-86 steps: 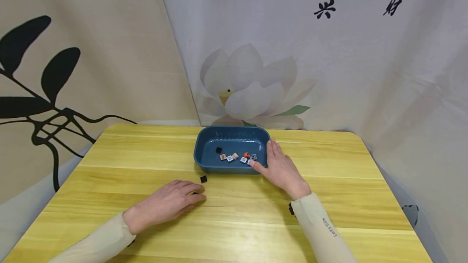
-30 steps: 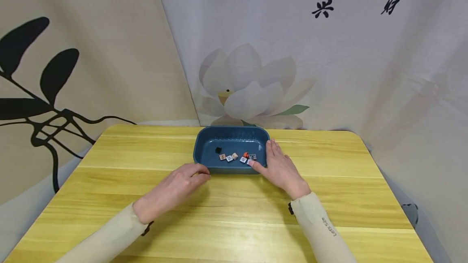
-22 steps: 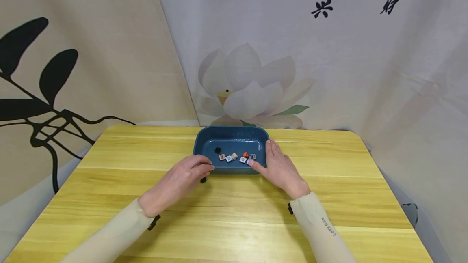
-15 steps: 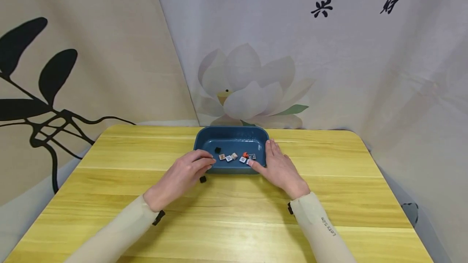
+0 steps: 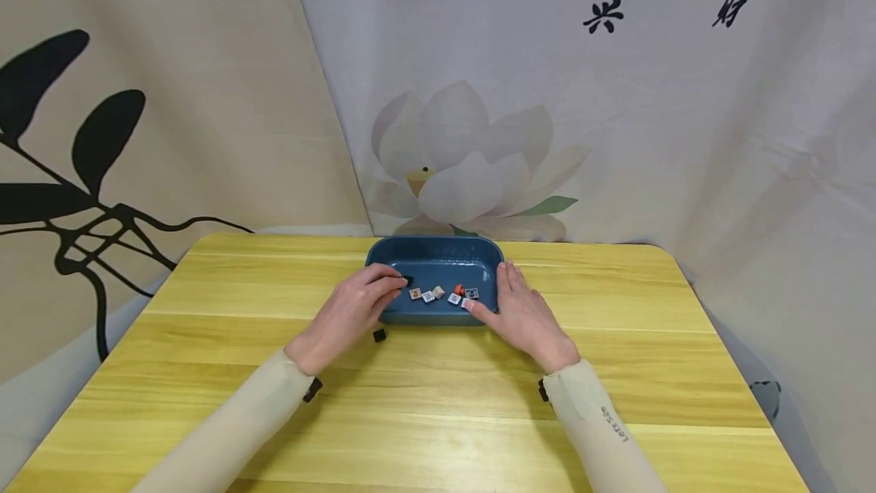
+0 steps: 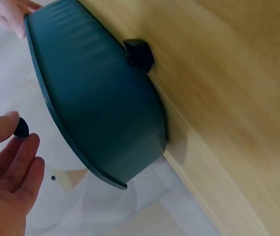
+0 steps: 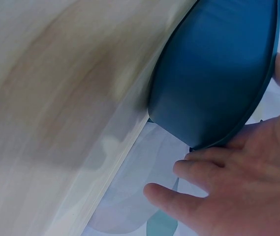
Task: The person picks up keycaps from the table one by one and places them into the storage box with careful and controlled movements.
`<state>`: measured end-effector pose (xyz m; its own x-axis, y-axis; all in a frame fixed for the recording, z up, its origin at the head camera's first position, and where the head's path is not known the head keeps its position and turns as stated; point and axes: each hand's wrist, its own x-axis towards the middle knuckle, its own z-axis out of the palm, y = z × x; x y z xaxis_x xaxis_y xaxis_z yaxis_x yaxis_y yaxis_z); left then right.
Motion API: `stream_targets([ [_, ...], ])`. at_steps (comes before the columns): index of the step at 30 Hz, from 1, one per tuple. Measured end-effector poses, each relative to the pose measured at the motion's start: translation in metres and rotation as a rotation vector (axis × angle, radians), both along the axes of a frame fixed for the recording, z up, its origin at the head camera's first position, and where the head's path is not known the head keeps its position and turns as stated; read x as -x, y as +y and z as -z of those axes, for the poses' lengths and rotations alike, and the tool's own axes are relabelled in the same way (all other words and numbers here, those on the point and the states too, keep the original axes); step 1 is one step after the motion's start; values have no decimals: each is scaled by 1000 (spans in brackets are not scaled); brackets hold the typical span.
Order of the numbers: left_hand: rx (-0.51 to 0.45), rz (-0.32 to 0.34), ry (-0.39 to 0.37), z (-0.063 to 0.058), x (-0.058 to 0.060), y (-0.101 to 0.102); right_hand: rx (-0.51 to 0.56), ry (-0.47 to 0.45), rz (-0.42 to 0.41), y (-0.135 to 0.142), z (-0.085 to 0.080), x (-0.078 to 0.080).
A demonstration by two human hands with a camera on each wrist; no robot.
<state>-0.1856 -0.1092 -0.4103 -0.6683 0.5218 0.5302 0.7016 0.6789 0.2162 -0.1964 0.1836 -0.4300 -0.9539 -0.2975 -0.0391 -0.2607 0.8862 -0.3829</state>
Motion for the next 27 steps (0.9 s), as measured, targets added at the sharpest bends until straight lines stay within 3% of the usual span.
stream_targets([
  [11, 35, -24, 1, 1, 15, 2, 3, -3, 0, 1, 0, 0],
  [27, 142, -82, -101, 4, 29, 11, -6, 3, 5, 0, 0, 0],
])
